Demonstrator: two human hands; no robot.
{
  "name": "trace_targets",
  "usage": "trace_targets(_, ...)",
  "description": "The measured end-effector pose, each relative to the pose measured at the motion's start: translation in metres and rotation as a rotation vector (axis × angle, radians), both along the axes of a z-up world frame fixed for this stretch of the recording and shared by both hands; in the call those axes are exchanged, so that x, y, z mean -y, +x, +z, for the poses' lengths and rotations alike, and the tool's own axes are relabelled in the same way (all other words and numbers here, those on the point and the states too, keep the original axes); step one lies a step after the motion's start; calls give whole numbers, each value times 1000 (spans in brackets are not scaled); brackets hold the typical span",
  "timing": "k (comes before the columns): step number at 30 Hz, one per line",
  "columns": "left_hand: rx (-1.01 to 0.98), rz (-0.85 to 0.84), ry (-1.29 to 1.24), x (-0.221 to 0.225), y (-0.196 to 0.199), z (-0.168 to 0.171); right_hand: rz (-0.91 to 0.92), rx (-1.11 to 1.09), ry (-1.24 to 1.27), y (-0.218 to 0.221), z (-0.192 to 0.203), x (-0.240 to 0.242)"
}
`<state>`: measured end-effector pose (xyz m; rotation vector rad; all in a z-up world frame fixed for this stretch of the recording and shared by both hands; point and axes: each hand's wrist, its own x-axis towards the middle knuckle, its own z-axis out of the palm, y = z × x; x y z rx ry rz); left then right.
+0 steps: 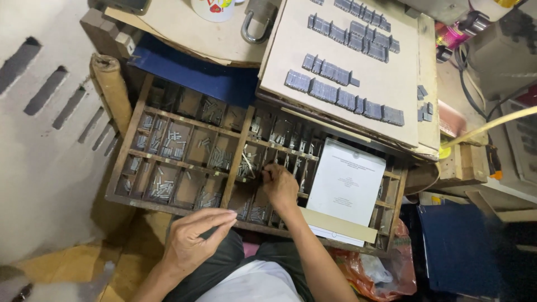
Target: Manually arranging metal type and spacers in a layout board for letterpress printing.
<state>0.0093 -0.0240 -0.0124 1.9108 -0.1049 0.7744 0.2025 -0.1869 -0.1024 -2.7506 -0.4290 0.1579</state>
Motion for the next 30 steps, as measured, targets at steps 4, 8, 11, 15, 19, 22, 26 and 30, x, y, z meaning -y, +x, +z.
trace_targets(4,-30,25,36,-1,0,-1,-118,-318,556,-4,46,11)
trace_targets(8,-51,22,-22,-2,-2,-5,-324,-613,1419,14,1,38)
trace_targets(11,-78,37,-22,2,0,-5,-349,-528,1325,16,-10,37)
trace_targets(15,-112,90,-6,15,5,-2,27,-49,62,6,9,9)
trace_targets(19,-199,184,-10,22,4,22,146,-74,-361,1,3,-9)
trace_targets(22,-199,204,-43,24,7,14,115,128,-42,2,-32,2)
trace_targets(26,-164,201,-4,29,9,1,47,-102,-99,8,-2,-4)
trace_targets(30,-239,204,-23,33,10,8,48,-280,-249,8,23,-12)
